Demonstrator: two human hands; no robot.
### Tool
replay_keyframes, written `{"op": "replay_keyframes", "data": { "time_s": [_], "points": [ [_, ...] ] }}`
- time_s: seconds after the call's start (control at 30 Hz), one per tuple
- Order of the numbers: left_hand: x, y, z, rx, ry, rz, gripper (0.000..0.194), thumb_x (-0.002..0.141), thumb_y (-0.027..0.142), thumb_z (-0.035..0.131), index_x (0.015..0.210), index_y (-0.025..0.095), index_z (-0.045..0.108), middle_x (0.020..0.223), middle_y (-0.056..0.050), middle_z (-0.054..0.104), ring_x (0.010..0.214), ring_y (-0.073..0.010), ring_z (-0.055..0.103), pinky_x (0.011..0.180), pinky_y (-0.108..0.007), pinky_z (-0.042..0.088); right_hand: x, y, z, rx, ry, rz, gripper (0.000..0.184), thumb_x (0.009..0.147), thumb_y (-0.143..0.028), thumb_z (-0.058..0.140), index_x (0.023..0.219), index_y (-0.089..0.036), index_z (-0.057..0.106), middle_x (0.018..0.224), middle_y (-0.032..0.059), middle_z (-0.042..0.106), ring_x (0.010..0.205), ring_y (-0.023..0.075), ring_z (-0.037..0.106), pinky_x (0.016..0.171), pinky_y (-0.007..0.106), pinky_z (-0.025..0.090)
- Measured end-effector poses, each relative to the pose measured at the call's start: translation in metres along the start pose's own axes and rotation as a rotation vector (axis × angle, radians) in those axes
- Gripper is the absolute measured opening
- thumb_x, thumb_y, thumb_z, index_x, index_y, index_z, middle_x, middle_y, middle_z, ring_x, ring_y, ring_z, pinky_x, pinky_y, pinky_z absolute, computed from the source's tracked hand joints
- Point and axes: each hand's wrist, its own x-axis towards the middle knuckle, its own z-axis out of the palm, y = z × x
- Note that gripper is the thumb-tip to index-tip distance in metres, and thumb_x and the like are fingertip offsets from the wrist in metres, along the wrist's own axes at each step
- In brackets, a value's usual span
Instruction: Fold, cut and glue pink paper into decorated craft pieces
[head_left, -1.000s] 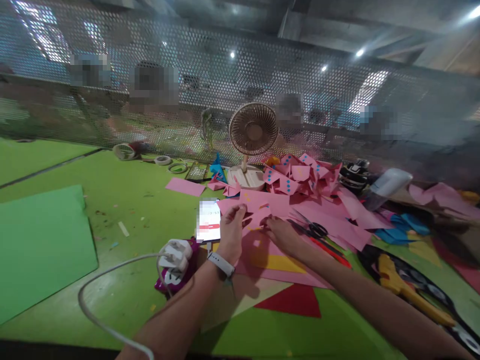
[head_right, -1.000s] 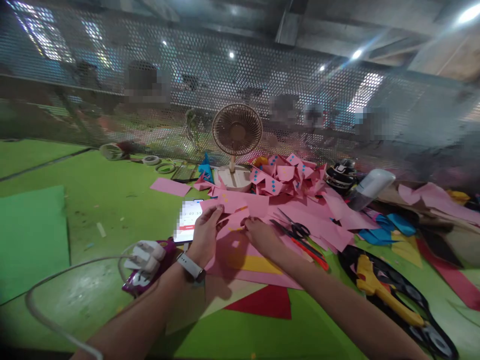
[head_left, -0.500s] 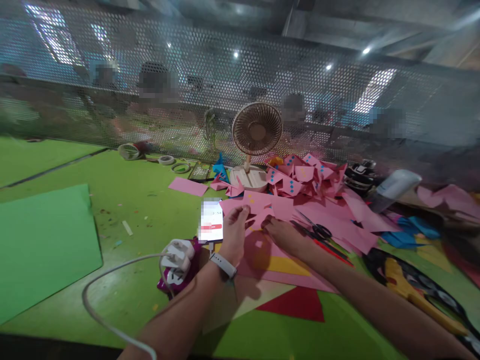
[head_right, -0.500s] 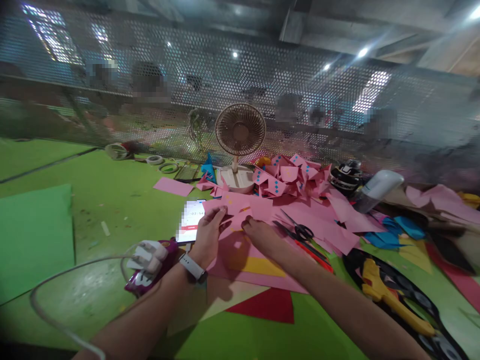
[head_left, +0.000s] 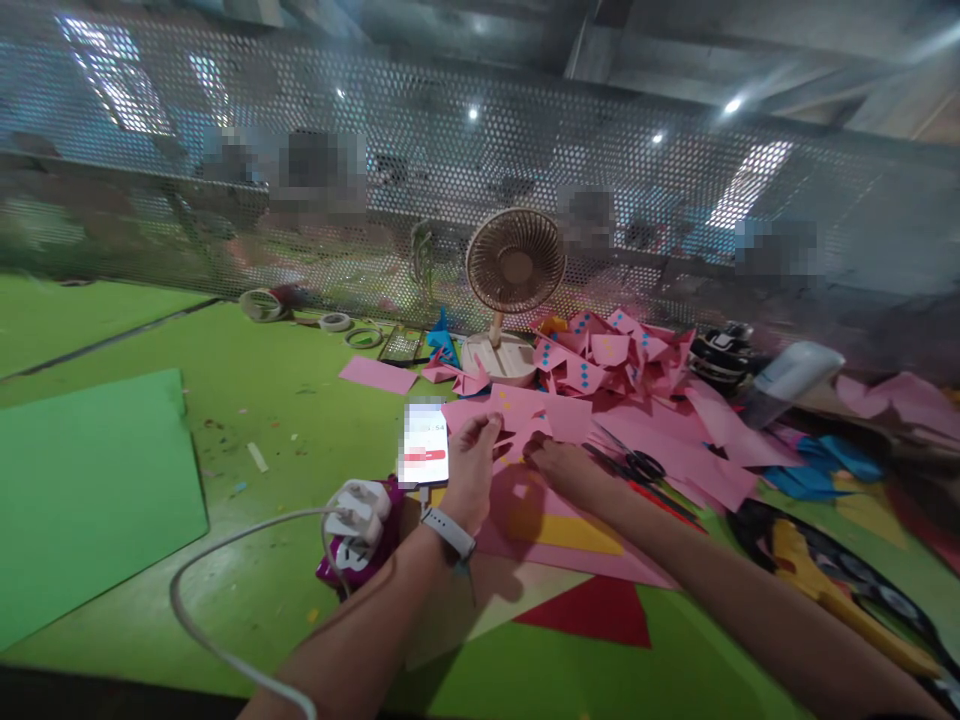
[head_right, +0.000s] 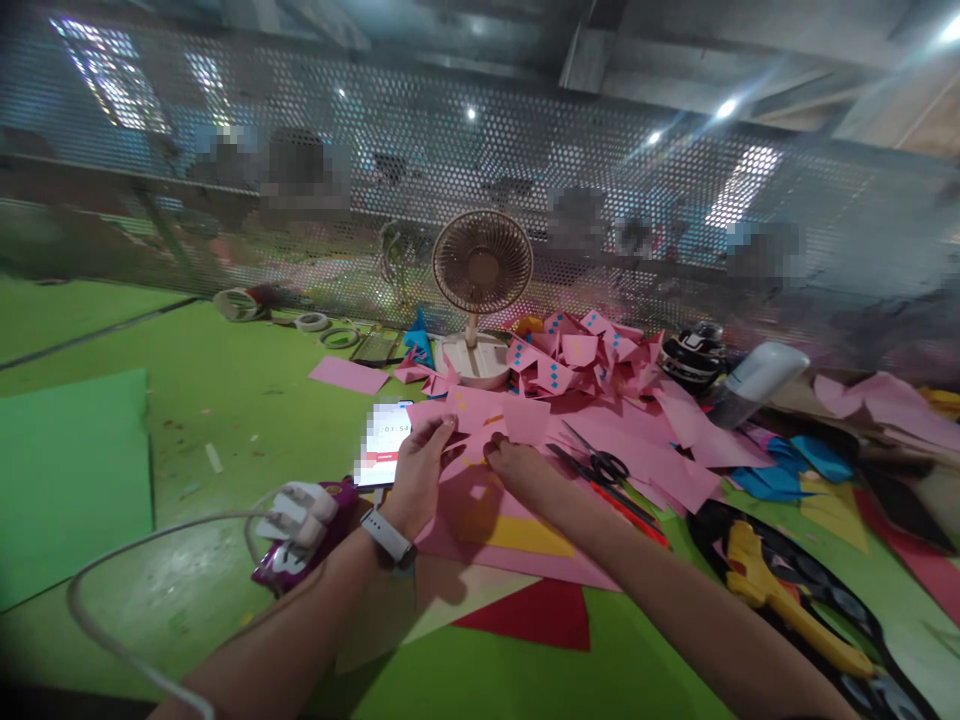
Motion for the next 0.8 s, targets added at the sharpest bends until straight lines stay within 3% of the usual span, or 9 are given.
{"op": "replay_keyframes", "data": {
  "time_s": [0.27, 0.43, 0.5, 0.6, 0.8],
  "points": [
    [0.001, -0.001, -0.001, -0.013, 0.012, 0.011, 0.026, 0.063, 0.036, 0.074, 0.077, 0.018, 0.062, 0.077, 0.000, 0.064, 0.074, -0.0135, 0.062, 0.067, -0.025, 0.048, -0.014, 0.006, 0.003, 0.318, 0.134, 0.081, 0.016, 0.091, -0.015, 0.038, 0.092, -0.015, 0.054, 0.082, 0.0054, 0.064, 0.077, 0.0141, 0.062, 0.070, 0.025, 0.045],
    [-0.001, -0.004, 0.000, 0.014, 0.004, -0.002, 0.026, 0.063, 0.038, 0.074, 0.075, 0.018, 0.061, 0.078, 0.000, 0.062, 0.075, -0.0149, 0.062, 0.070, -0.029, 0.049, -0.029, -0.005, -0.006, 1.081, 0.174, 0.202, 0.019, 0.085, -0.036, 0.047, 0.081, -0.017, 0.052, 0.062, -0.0048, 0.054, 0.046, 0.0087, 0.051, 0.044, 0.020, 0.039],
    [-0.001, -0.006, 0.000, 0.016, -0.028, -0.013, 0.026, 0.062, 0.038, 0.074, 0.075, 0.018, 0.062, 0.078, 0.000, 0.061, 0.077, -0.0155, 0.061, 0.072, -0.031, 0.050, -0.034, -0.011, -0.012, 1.228, 0.137, 0.210, 0.023, 0.083, -0.040, 0.050, 0.083, -0.017, 0.052, 0.060, -0.0060, 0.052, 0.041, 0.0071, 0.046, 0.039, 0.019, 0.036],
    [-0.004, -0.007, 0.001, 0.030, -0.073, -0.023, 0.026, 0.062, 0.037, 0.074, 0.075, 0.018, 0.062, 0.080, 0.000, 0.061, 0.079, -0.0159, 0.060, 0.072, -0.031, 0.050, -0.038, -0.014, -0.025, 1.211, 0.154, 0.171, 0.022, 0.084, -0.039, 0.049, 0.083, -0.018, 0.053, 0.059, -0.0054, 0.053, 0.041, 0.0069, 0.044, 0.039, 0.018, 0.035],
    [-0.010, -0.006, 0.004, 0.086, -0.132, -0.058, 0.026, 0.067, 0.039, 0.071, 0.078, 0.017, 0.061, 0.081, -0.003, 0.061, 0.081, -0.0166, 0.061, 0.070, -0.028, 0.048, -0.032, -0.004, -0.037, 0.711, 0.506, 0.135, 0.017, 0.087, -0.030, 0.047, 0.083, -0.018, 0.058, 0.079, 0.0020, 0.060, 0.069, 0.0137, 0.055, 0.065, 0.026, 0.043]
  ]
}}
